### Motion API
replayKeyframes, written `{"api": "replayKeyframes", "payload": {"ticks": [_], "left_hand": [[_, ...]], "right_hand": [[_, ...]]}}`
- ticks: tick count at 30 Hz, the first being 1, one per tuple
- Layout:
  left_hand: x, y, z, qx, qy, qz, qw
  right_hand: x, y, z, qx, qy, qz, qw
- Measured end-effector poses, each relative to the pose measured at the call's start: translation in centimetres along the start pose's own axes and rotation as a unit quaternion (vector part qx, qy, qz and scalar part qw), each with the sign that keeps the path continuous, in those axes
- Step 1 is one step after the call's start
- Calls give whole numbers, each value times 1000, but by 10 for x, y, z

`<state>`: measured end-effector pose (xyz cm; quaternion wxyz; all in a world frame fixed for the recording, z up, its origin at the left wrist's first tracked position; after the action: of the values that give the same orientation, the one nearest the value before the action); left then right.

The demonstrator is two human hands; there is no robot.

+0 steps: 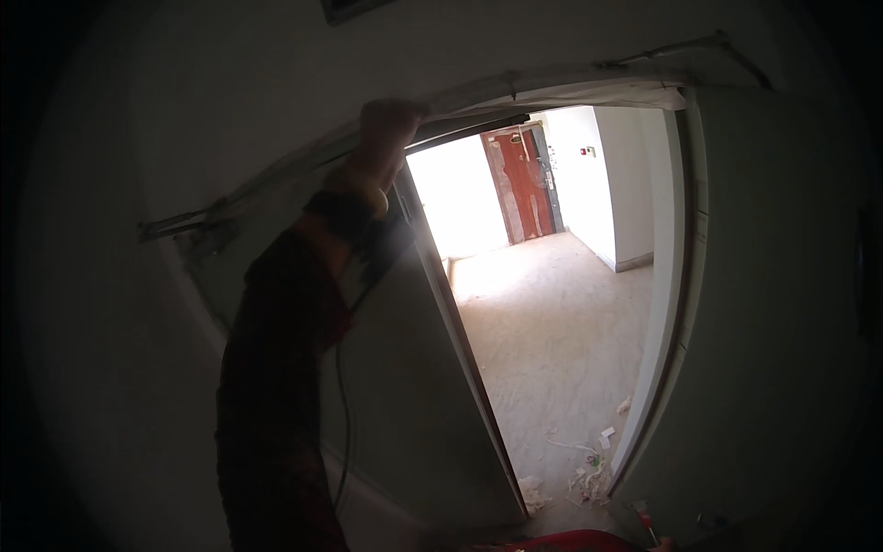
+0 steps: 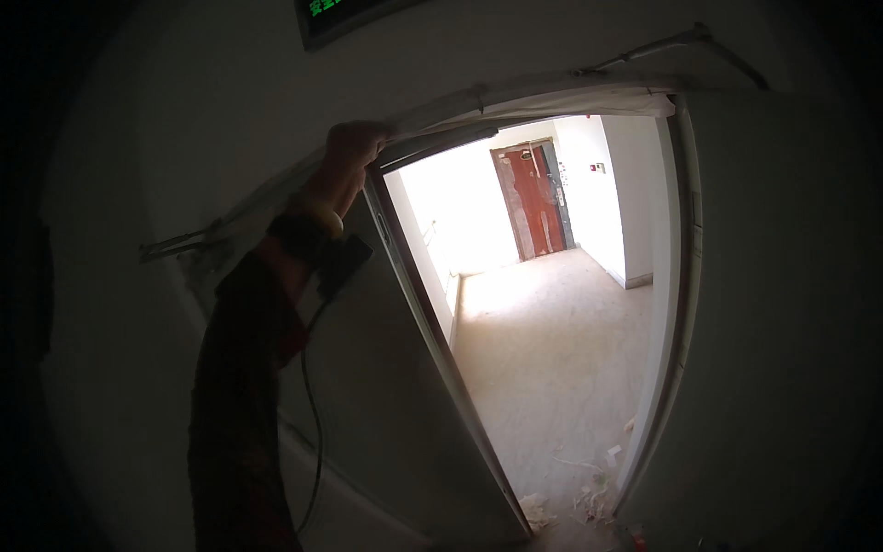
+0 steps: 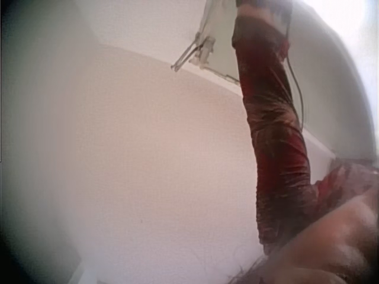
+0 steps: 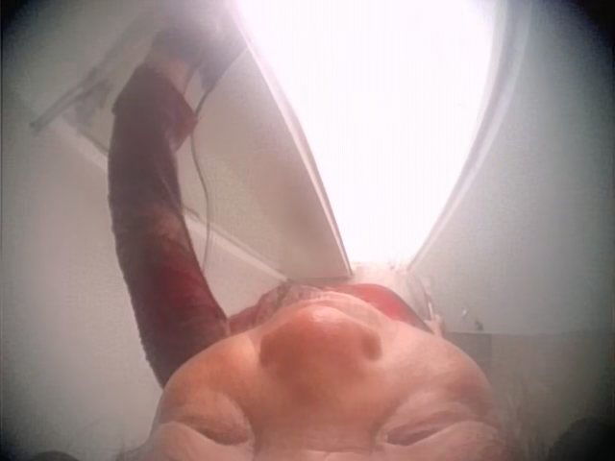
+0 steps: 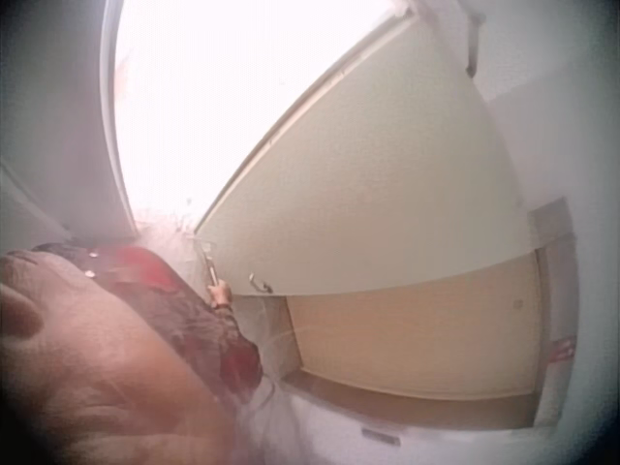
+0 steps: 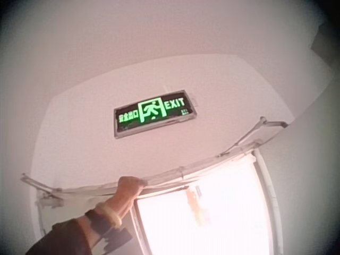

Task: Using a scraper tool to remove debris or old sealant from the top of a door frame while standing on a stool.

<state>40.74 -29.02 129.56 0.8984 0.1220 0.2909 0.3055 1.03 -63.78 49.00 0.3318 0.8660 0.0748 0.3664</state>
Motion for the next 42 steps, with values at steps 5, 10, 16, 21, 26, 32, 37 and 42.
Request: {"api": "replayKeyframes", "payload": {"ticks": [5,10,16,21,26,32,37,42], "left_hand": [[4,3,-20,7,-278,260,925],[12,-8,-37,-98,-425,366,822],[9,-8,-20,145,60,-76,985],[-13,-35,-8,234,53,-226,944],[-4,-63,32,124,39,-181,975],[-42,-48,-2,-169,-529,322,767],[-35,-43,-40,-162,-552,270,772],[-40,-38,-63,-110,-464,229,848]], "right_hand": [[2,7,3,-21,58,-42,997],[47,34,-35,-10,38,19,999],[72,46,-63,-7,4,19,1000],[28,20,-33,-68,33,-37,996],[-7,-7,-12,-80,61,-13,995],[-30,-11,-14,5,-45,-3,999],[-37,-6,-5,-18,-35,-38,998],[19,27,-41,15,-60,-10,998]]}}
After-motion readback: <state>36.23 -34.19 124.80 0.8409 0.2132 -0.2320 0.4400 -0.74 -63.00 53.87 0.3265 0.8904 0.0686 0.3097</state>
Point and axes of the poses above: each hand's wrist, its own z-axis towards the middle knuckle, its own y-axis out of the back of the hand, x = y × z, the point moved 3 cm from there along z, towards the middle knuckle
